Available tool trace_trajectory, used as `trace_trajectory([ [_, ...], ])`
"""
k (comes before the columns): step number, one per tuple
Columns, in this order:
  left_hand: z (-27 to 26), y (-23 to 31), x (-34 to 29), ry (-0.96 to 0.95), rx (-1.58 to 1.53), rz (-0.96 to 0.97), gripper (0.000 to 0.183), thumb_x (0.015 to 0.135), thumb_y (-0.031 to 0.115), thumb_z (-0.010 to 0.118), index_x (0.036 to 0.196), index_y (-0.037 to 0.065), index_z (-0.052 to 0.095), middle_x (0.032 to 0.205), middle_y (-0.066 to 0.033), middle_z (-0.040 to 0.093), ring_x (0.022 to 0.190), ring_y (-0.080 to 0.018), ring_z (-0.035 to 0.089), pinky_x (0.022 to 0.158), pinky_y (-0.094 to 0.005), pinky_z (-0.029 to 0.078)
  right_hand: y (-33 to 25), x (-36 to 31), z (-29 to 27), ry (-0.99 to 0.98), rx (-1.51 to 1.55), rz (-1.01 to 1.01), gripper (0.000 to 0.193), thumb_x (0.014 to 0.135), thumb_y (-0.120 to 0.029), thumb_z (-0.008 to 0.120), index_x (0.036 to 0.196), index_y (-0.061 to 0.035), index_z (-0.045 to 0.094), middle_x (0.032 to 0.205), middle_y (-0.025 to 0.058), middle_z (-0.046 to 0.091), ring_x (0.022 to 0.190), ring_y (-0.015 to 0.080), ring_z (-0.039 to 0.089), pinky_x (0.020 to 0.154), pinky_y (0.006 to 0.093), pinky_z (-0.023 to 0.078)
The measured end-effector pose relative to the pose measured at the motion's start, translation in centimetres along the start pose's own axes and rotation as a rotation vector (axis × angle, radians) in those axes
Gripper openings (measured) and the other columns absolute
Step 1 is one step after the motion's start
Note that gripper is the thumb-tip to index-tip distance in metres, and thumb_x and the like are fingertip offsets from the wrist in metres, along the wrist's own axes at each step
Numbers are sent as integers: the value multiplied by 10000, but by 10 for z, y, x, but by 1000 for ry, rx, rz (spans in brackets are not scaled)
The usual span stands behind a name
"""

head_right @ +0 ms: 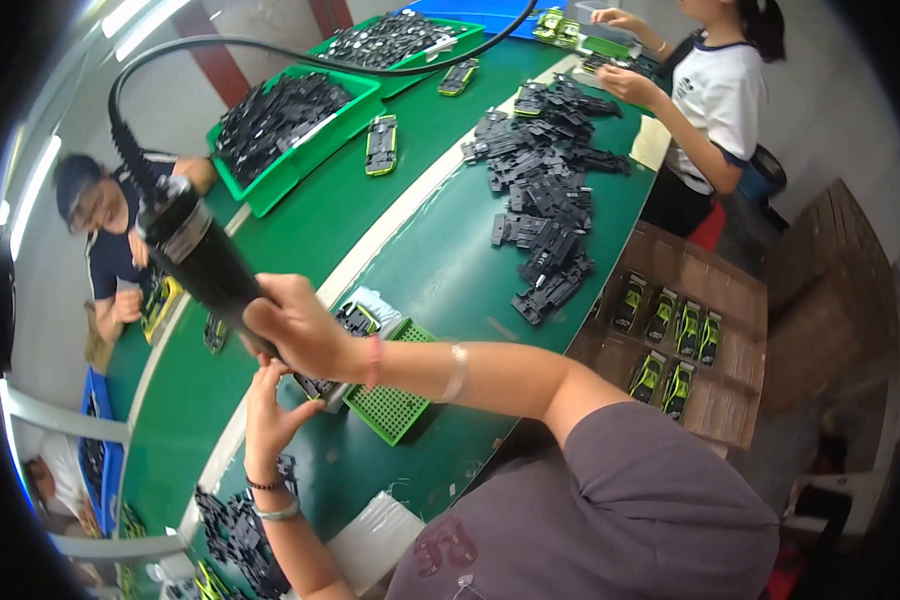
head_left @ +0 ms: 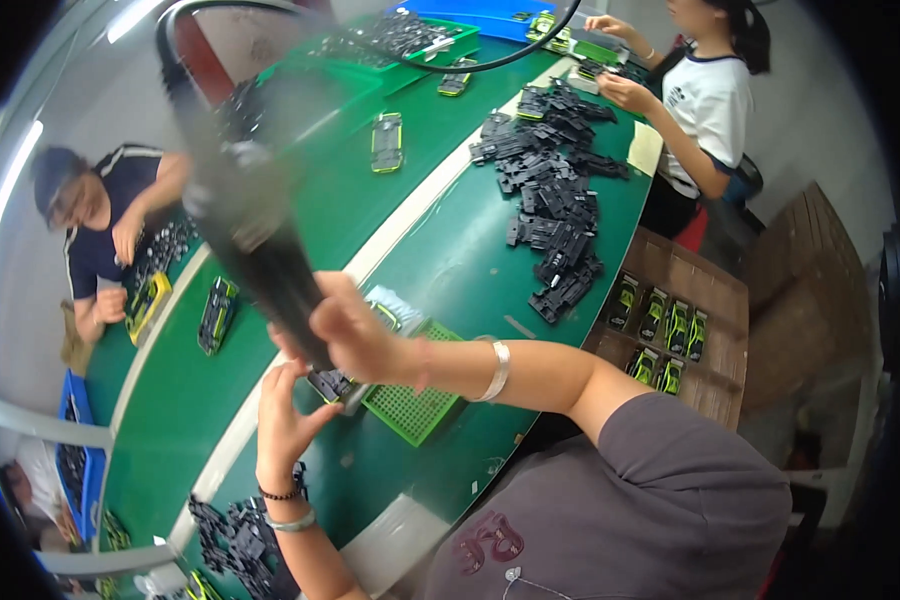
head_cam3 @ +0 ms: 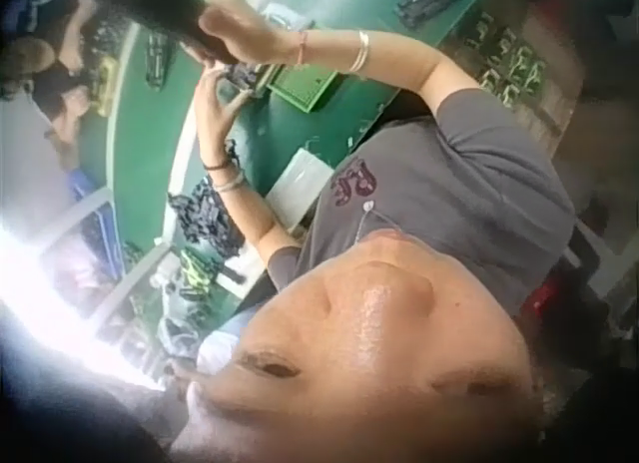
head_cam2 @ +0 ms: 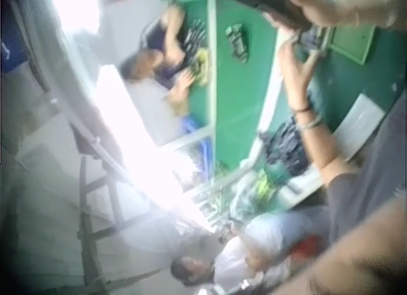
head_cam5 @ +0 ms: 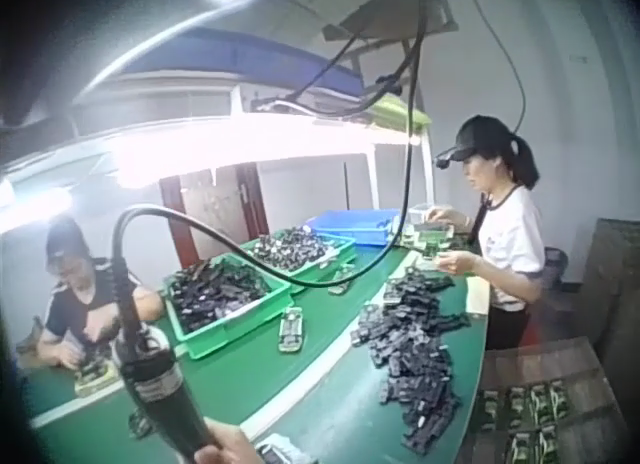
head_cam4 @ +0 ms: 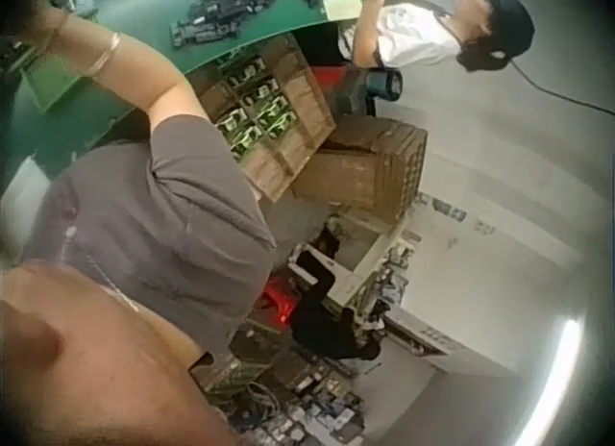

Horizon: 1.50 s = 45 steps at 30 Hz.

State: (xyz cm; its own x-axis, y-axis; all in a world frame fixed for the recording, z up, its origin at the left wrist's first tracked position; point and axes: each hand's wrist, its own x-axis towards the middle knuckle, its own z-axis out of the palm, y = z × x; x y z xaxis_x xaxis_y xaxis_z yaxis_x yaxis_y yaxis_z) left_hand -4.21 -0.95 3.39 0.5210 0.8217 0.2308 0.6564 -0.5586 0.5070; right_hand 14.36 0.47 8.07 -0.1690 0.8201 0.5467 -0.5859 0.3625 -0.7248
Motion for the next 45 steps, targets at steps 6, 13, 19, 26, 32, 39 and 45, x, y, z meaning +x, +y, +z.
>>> trace_trajectory([
  [6,2,-3,-5,70,7,-30,558,547,154,805,1008,7,527,1011,-144,567,980,-322,522,866,-376,417,-43,-54,-74,225,-316,-94,773,726,-702,519,984,26,487,710,11,524,582,53,498,488,202,417],
  [13,-12,-14,14,169,-646,-104,500,682,99,746,1101,-8,495,1011,-75,591,977,-151,553,880,-298,428,-51,-86,-116,408,-378,-122,798,622,-693,645,983,2,490,705,49,556,642,128,559,575,241,455],
  [19,-83,-16,-2,420,-831,-111,483,731,14,691,1158,-16,467,1029,-81,575,947,-162,561,819,-274,468,-99,-50,-100,294,-440,-191,631,761,-434,675,1088,29,397,780,116,537,677,185,557,683,325,481],
  [26,-161,-106,-36,167,391,-420,519,648,133,744,1109,-11,553,969,-119,619,878,-202,600,801,-301,479,-104,-57,-121,328,-329,-195,459,832,-337,592,1093,-13,397,762,107,496,615,155,496,593,289,428],
  [32,-125,-155,-33,-102,653,-542,492,556,243,773,995,55,660,936,-168,644,865,-310,614,803,-372,484,-106,-63,-116,343,-335,-222,464,830,-354,586,1088,-18,398,759,104,492,615,156,498,602,287,435],
  [39,-92,-103,50,232,268,-159,356,755,275,675,972,-5,643,978,-193,628,903,-323,602,797,-363,473,-107,-64,-116,336,-369,-228,476,819,-371,592,1080,-23,398,753,106,492,608,156,498,599,280,437],
  [45,-51,-71,122,163,291,37,287,811,239,589,988,17,634,991,-168,614,936,-310,578,830,-384,462,-103,-63,-110,322,-411,-245,486,817,-376,600,1078,-19,397,758,110,496,612,159,500,593,284,434],
])
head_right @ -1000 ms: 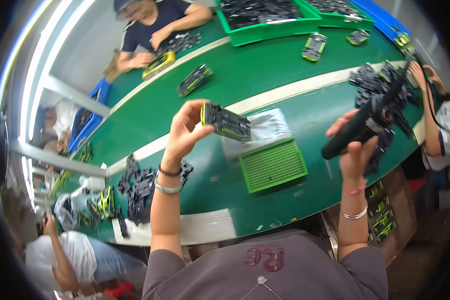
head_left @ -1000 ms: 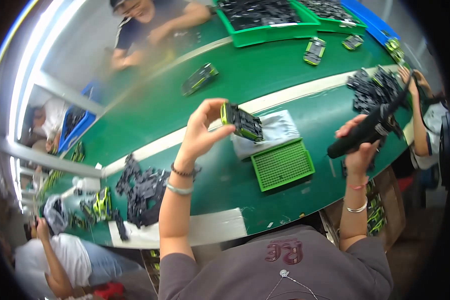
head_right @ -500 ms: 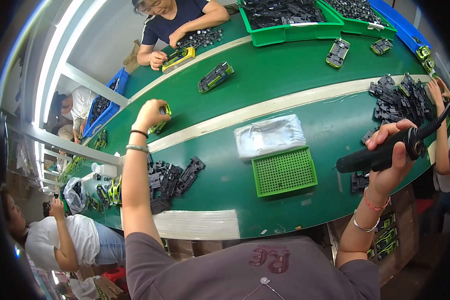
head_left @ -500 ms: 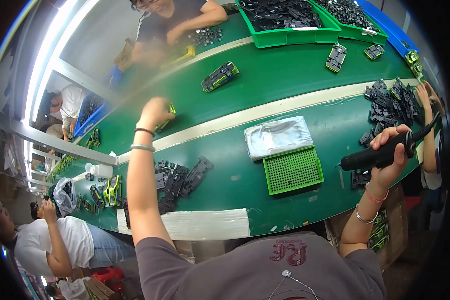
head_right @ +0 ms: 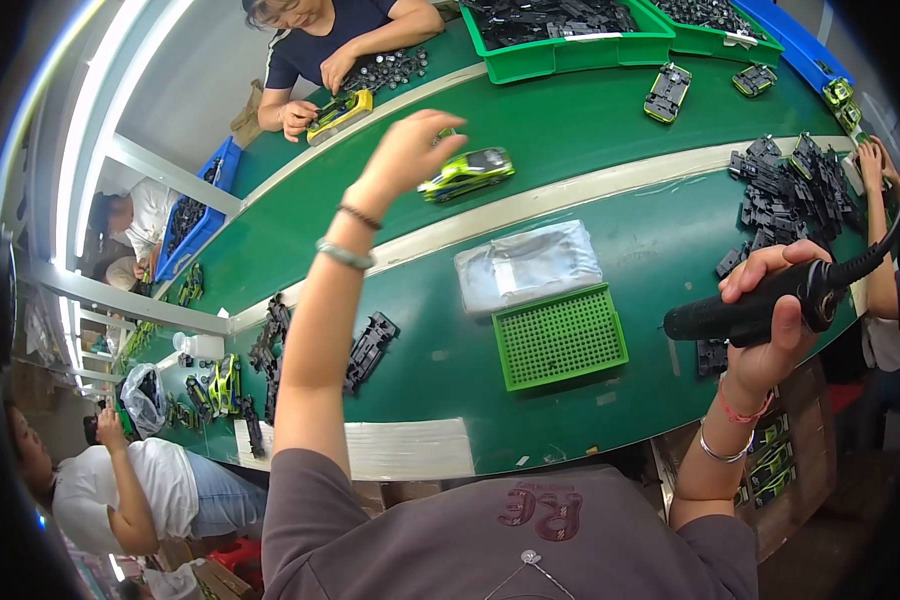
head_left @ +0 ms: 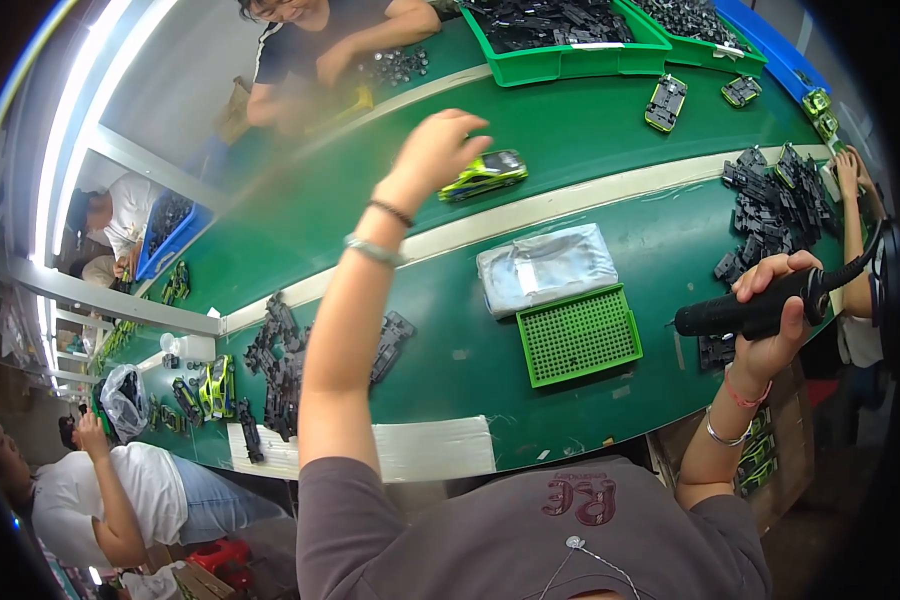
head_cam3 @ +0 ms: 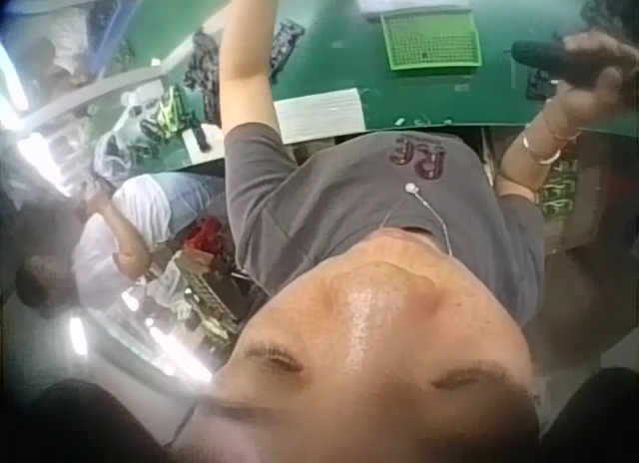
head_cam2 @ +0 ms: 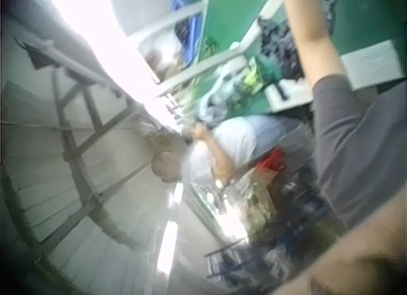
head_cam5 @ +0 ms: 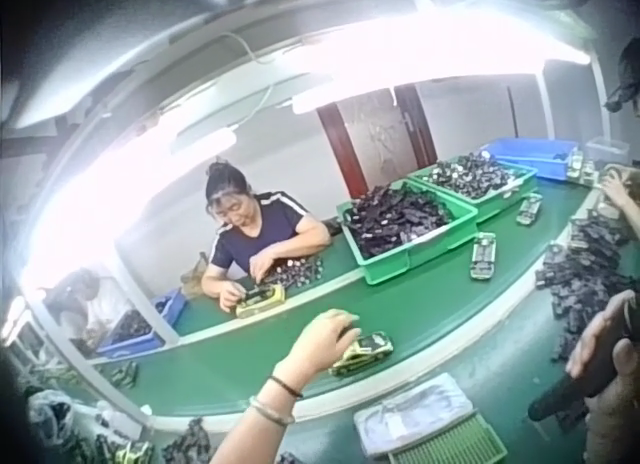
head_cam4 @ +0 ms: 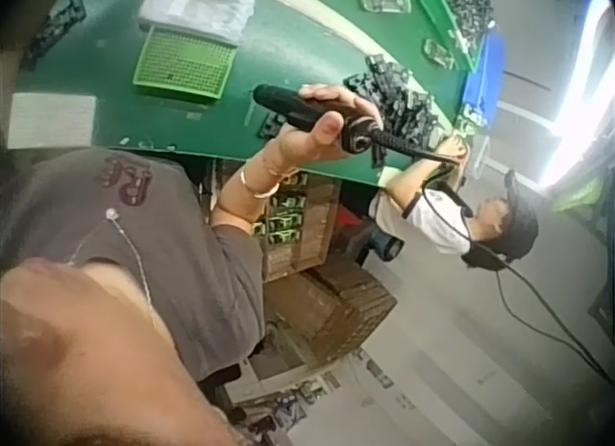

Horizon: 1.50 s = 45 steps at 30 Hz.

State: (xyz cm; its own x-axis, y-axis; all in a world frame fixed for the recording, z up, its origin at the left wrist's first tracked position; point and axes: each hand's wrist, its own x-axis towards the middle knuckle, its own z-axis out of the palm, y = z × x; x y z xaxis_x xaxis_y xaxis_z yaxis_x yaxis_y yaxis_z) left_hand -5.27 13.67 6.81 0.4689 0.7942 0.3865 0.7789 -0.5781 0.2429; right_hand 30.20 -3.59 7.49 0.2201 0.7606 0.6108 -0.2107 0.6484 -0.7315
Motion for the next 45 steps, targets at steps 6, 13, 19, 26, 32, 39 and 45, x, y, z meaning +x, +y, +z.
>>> trace_trajectory([
  [6,85,31,35,-256,42,-52,359,843,261,547,1189,167,557,1214,-172,514,1116,-322,490,929,-416,410,-1,-2,11,-39,-52,17,527,800,-399,618,1079,-12,394,765,114,501,608,164,500,596,295,442],
  [13,8,-24,-53,-346,376,-201,334,726,132,651,1040,137,534,928,-140,579,944,-323,564,766,-410,479,-2,-10,-12,-60,69,47,533,788,-402,628,1114,-55,389,813,110,483,674,175,477,643,321,430],
  [19,-132,-50,-215,-49,531,-531,342,699,89,674,1012,121,539,904,-147,558,893,-336,557,752,-420,469,7,-9,-40,-113,175,122,503,758,-405,628,1055,-51,431,841,74,423,742,165,415,718,314,363],
  [26,-200,73,-369,239,536,-756,357,738,80,656,1078,67,551,1006,-134,580,863,-291,574,736,-352,476,16,12,-50,-152,406,289,420,727,-329,650,973,-31,484,879,92,416,843,201,393,773,338,336],
  [32,-195,172,-540,571,521,-1222,376,785,81,655,1135,57,520,997,-103,602,870,-148,576,751,-295,489,7,4,22,-136,195,-99,159,886,-247,519,901,-95,474,614,41,527,465,164,492,370,268,419],
  [39,-75,132,-657,1289,-301,-1926,450,780,226,669,1126,-5,496,888,-141,586,752,-224,592,521,-355,497,-3,4,40,-11,103,-10,215,872,-272,520,798,-71,506,559,17,495,422,145,444,370,257,378],
  [45,-11,61,-758,1280,10,-2037,372,771,171,621,1088,-6,538,887,-152,619,761,-286,605,660,-384,468,21,26,2,-12,51,62,323,825,-309,618,882,-9,511,657,71,531,492,146,493,432,239,433],
])
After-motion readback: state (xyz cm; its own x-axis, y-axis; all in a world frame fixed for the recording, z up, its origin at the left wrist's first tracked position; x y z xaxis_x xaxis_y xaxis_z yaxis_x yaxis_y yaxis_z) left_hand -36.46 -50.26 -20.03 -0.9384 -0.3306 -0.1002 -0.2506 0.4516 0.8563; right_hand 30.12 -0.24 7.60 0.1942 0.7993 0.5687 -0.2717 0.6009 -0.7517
